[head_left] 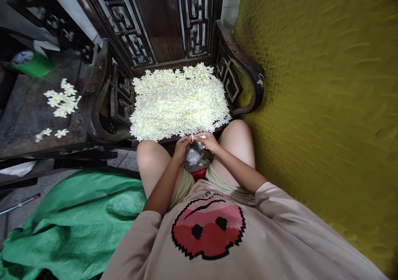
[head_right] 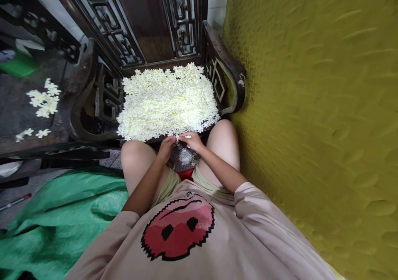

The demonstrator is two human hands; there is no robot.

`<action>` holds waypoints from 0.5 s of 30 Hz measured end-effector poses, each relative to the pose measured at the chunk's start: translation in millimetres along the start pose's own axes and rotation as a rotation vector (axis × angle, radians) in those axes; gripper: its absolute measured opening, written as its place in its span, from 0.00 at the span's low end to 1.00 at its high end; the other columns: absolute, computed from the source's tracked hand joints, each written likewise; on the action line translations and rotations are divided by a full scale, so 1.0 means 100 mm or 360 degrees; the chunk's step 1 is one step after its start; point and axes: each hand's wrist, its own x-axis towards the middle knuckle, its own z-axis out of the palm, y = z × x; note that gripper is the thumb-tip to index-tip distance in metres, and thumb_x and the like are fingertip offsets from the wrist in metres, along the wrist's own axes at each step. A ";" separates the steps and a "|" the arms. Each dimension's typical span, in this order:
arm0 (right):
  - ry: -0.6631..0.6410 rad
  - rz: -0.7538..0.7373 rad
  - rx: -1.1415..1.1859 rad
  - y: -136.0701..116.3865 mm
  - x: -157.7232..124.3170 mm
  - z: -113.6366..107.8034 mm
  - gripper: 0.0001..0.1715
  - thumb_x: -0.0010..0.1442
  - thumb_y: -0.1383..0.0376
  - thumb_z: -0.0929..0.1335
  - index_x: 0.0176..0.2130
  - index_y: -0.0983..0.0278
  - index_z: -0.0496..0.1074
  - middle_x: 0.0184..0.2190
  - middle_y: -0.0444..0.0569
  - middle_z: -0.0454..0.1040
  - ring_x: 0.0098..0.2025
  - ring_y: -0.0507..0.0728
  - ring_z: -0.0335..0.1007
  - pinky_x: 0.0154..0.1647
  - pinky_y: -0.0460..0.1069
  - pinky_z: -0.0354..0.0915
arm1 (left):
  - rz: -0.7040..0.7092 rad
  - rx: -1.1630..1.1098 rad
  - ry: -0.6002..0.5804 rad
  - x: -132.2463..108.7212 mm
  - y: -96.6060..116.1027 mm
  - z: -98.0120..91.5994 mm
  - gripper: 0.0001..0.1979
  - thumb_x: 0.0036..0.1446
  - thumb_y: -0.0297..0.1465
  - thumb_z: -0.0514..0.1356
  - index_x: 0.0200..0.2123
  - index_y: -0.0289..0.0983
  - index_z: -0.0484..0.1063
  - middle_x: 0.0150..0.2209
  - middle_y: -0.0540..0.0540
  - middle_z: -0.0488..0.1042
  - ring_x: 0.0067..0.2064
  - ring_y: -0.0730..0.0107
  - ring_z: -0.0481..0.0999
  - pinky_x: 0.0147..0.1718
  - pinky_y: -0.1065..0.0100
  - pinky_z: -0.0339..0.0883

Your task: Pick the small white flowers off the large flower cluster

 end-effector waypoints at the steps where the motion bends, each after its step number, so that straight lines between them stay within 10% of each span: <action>1: -0.0002 0.0002 0.0002 0.00 0.00 0.00 0.22 0.40 0.53 0.75 0.32 0.65 0.79 0.27 0.47 0.76 0.16 0.45 0.54 0.15 0.44 0.52 | -0.0010 -0.0010 -0.0002 0.00 0.01 0.00 0.21 0.36 0.49 0.66 0.23 0.37 0.72 0.22 0.50 0.69 0.26 0.74 0.66 0.27 0.71 0.56; 15: -0.0060 -0.0005 0.0049 -0.01 0.00 -0.02 0.22 0.40 0.52 0.75 0.32 0.65 0.79 0.26 0.47 0.76 0.16 0.46 0.56 0.15 0.44 0.52 | 0.0033 0.0005 -0.0025 -0.02 0.02 0.00 0.21 0.36 0.48 0.66 0.21 0.37 0.69 0.21 0.51 0.66 0.26 0.75 0.63 0.27 0.71 0.57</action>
